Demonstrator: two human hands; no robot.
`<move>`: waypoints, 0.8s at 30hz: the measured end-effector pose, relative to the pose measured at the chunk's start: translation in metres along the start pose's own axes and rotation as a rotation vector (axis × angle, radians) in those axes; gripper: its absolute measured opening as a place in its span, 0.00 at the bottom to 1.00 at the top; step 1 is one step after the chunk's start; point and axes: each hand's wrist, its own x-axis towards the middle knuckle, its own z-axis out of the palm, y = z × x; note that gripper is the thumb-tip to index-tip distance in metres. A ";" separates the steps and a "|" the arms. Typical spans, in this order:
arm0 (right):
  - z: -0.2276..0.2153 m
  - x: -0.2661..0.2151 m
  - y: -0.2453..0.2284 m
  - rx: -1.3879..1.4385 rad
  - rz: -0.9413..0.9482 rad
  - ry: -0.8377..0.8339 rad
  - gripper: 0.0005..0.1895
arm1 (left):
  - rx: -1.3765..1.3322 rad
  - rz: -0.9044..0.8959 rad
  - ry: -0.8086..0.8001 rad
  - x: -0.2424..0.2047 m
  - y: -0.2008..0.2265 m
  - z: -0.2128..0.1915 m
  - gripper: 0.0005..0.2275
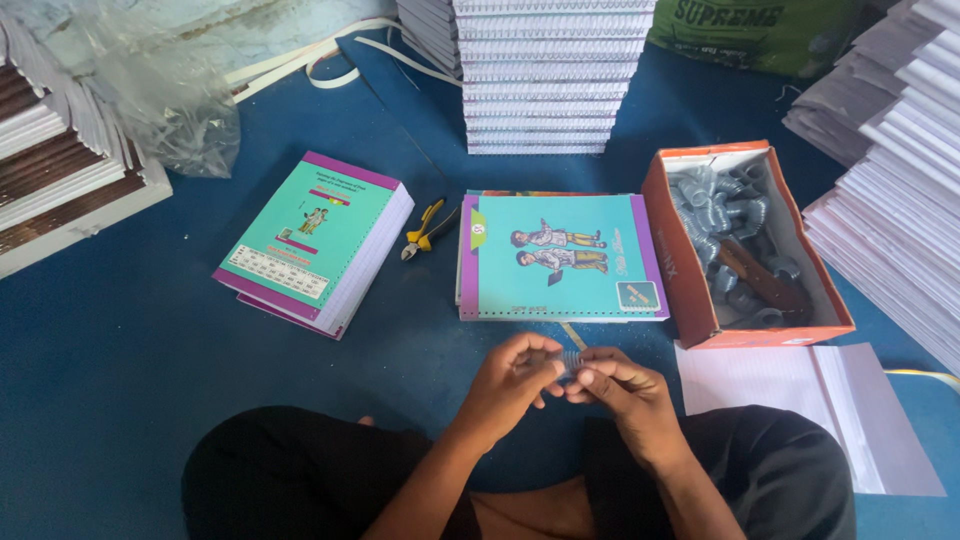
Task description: The person sits on the floor and inserts a plastic spiral binding wire into the punched holes of a notebook. They then close the spiral to secure the pages and place the finished notebook on a stack.
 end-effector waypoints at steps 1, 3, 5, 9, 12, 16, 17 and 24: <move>-0.001 -0.001 -0.001 -0.036 -0.024 -0.007 0.09 | 0.013 -0.010 -0.001 -0.001 0.000 0.001 0.13; -0.003 -0.001 -0.003 -0.036 -0.019 -0.017 0.09 | 0.020 -0.009 -0.015 -0.002 0.001 0.001 0.13; -0.003 -0.001 -0.004 -0.056 -0.034 -0.016 0.09 | 0.011 0.014 -0.039 -0.003 0.003 -0.001 0.14; -0.002 -0.005 -0.002 -0.013 0.013 0.065 0.08 | 0.067 0.047 -0.080 -0.007 0.004 -0.002 0.18; -0.009 -0.005 -0.004 0.200 0.123 0.160 0.09 | 0.023 0.073 -0.078 -0.006 0.005 -0.006 0.18; -0.025 -0.001 -0.014 0.527 0.193 0.165 0.06 | -0.023 0.053 -0.062 -0.002 0.005 -0.017 0.14; -0.027 -0.002 -0.017 0.581 0.200 0.145 0.06 | -0.024 0.054 -0.058 -0.002 0.005 -0.020 0.12; -0.026 -0.004 -0.048 0.830 0.206 -0.053 0.09 | -0.195 -0.137 -0.061 0.000 0.009 -0.030 0.10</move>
